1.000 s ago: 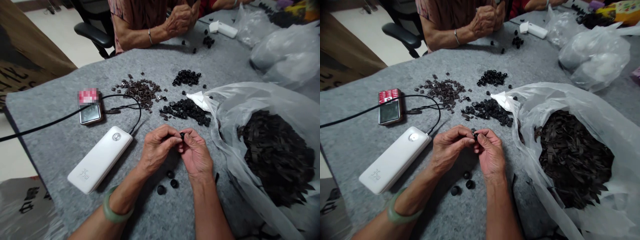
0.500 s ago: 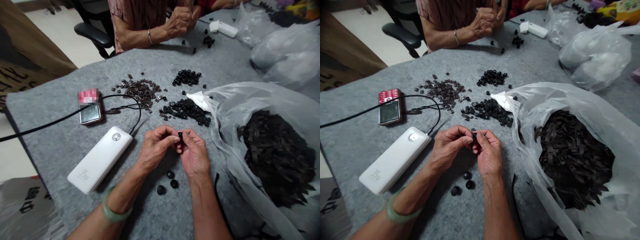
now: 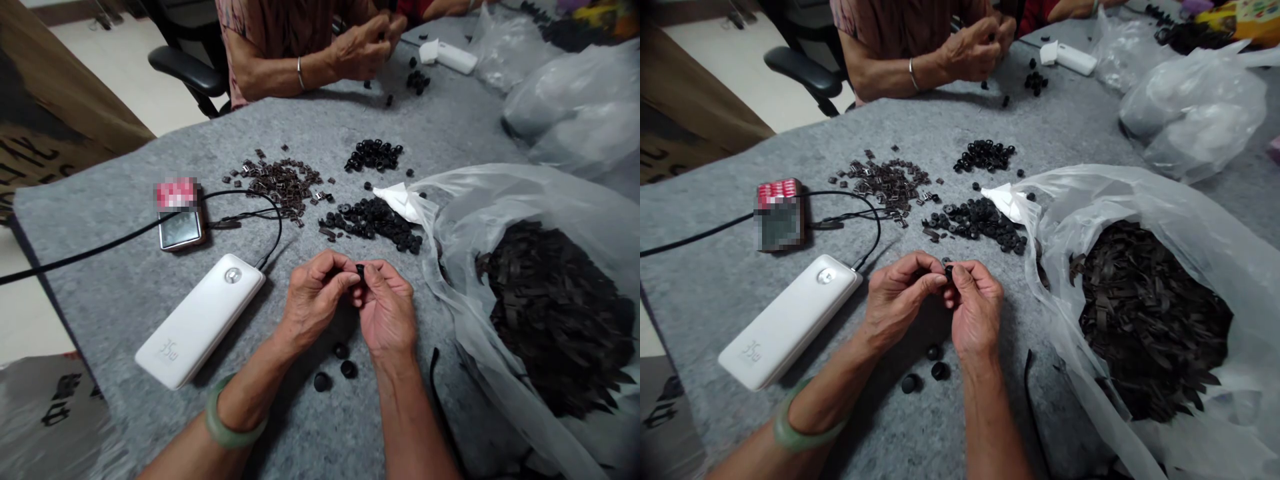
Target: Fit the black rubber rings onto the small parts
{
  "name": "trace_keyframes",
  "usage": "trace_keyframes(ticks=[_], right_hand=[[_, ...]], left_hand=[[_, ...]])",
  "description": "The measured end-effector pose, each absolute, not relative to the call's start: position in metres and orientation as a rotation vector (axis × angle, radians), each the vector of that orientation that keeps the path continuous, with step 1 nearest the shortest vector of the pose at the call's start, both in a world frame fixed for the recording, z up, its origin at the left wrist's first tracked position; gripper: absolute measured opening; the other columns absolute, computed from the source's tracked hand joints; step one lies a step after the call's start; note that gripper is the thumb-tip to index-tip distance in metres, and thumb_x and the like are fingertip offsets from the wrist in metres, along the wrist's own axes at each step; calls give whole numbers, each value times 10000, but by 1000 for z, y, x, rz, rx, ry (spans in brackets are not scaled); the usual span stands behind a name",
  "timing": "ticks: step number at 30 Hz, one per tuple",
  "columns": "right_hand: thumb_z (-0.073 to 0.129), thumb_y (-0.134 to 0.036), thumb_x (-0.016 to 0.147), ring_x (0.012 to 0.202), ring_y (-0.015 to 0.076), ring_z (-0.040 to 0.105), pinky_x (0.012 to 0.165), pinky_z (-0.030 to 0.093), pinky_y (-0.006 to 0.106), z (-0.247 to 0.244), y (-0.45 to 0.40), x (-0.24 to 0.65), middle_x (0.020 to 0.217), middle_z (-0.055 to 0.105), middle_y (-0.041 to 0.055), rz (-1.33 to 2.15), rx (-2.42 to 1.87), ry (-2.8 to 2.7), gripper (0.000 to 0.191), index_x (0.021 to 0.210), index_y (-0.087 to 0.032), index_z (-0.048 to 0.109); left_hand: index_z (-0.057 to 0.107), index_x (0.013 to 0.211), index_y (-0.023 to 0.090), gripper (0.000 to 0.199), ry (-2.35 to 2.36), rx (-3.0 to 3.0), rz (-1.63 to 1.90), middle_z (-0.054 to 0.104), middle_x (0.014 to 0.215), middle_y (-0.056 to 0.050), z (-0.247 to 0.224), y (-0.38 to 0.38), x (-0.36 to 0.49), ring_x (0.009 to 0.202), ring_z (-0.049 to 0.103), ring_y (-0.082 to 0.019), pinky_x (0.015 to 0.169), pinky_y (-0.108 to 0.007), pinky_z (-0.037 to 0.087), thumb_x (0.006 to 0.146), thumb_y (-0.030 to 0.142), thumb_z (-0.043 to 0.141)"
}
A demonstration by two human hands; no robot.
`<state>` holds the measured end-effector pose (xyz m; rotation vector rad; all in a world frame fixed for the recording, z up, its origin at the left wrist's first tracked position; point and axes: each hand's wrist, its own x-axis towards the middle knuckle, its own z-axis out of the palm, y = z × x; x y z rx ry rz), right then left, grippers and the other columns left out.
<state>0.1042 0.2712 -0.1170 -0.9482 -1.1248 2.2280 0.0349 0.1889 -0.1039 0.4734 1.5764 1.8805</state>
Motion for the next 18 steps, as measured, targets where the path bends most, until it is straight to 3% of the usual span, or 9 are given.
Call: trace_keyframes(ticks=[7,12,18], right_hand=[[725,-443,788,597,40,507,528,385,157,-119,270,106,696,604,9,2132,-944,-1223,323,844,-132,659],[678,-300,831,664,33,558,606,463,150,-124,278,117,874,676,11,2073,-781,-1553,244,1033,-165,701],[703,-202,840,829,30,640,732,524,119,-126,291,122,968,675,-9,1559,-572,-2009,232,1070,-179,686]], left_hand=[[613,798,152,202,1574,463,1865,661,666,-2,-105,188,33,575,640,-106,610,-237,538,877,308,715],[604,843,163,161,1419,406,1976,630,701,25,-104,189,31,603,615,-87,600,-209,521,839,243,743],[689,833,158,178,1474,414,1967,644,767,2,-112,185,26,710,581,-76,661,-179,475,778,257,826]])
